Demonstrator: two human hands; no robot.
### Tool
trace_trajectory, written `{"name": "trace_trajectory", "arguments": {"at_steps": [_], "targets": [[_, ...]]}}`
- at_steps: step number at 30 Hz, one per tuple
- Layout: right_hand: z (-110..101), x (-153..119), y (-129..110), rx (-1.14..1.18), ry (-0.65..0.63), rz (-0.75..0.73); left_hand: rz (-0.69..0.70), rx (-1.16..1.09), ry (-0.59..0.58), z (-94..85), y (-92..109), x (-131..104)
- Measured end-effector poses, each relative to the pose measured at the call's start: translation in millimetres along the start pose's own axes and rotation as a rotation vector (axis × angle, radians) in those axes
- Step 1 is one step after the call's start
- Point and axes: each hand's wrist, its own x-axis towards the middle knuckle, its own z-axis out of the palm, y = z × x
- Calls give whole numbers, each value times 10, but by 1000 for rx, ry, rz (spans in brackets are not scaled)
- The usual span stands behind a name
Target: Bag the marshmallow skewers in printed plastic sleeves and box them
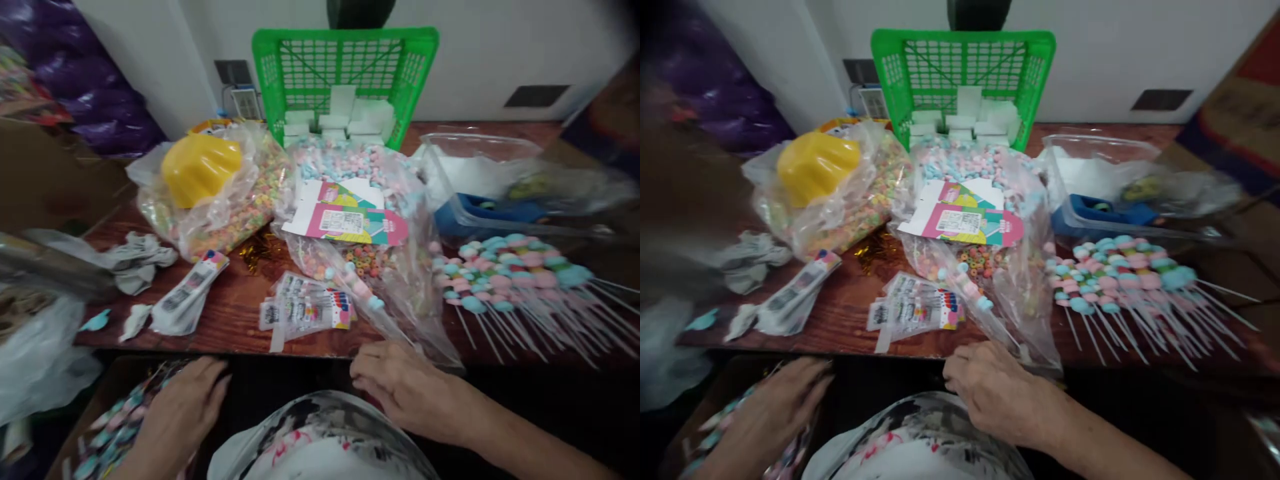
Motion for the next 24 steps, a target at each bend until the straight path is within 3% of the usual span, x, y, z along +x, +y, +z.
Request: {"name": "trace_trajectory", "arguments": {"at_steps": [2,4,6,7,10,14,17,21,24], "targets": [[-97,-10,46,19,37,135,288,-67,165,-75,518,447],[-181,-132,172,-127,190,267,497,-72,120,-115,969,823],[-275,-383,356,-403,370,378,560,-8,14,-97,1253,1078],[-330,-540,454,-516,401,448,571,24,-25,-69,1327,1159],[-493,-988,707,-686,367,737,572,96,-56,41,1364,1251],[-581,-1174,909,-744,42,1081,556,103,12,125,1287,1228],[-535,-1046,1013,-709,-52,1118,564,32,143,154,1227,1237],[-522,-909,1093,-709,-30,1128,617,-67,351,213,1135,1266],[-622,-964,1078,-744,39,1173,586,-67,356,239,1113,1230]]}}
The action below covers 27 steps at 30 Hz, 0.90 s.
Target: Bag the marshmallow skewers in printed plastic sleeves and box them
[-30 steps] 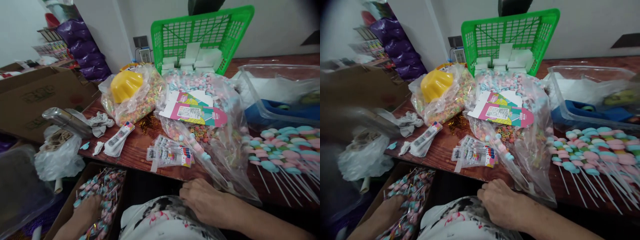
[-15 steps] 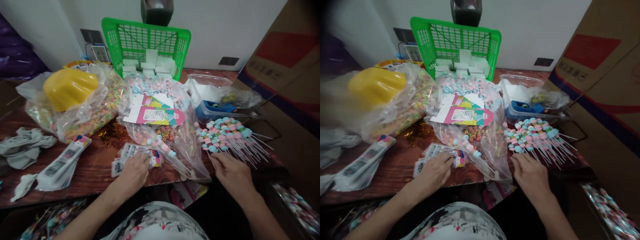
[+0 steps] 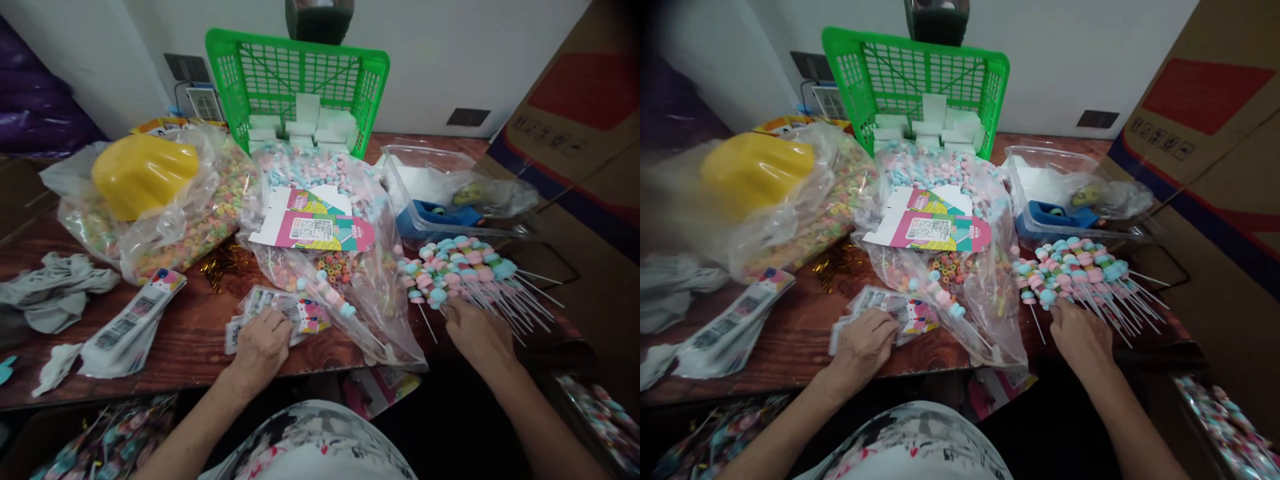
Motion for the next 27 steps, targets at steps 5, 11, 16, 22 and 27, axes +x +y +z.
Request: {"name": "trace_trajectory", "arguments": {"at_steps": [5,11,16,22,27], "targets": [[-120,-112,375,96,244,75,-96,4,-111,-41,69,-47],[-224,-153,749,232,327,40,-159,-190,-45,31,3,-21],[-408,-92,809,43,391,-37,-202,-262,-65,61,-45,-2],[-388,-77,730,88,612,-186,-197,-408,-268,-218,-20,261],[-195,-130,702,187,723,-241,-25,-695,-249,-259,458,1218]]}}
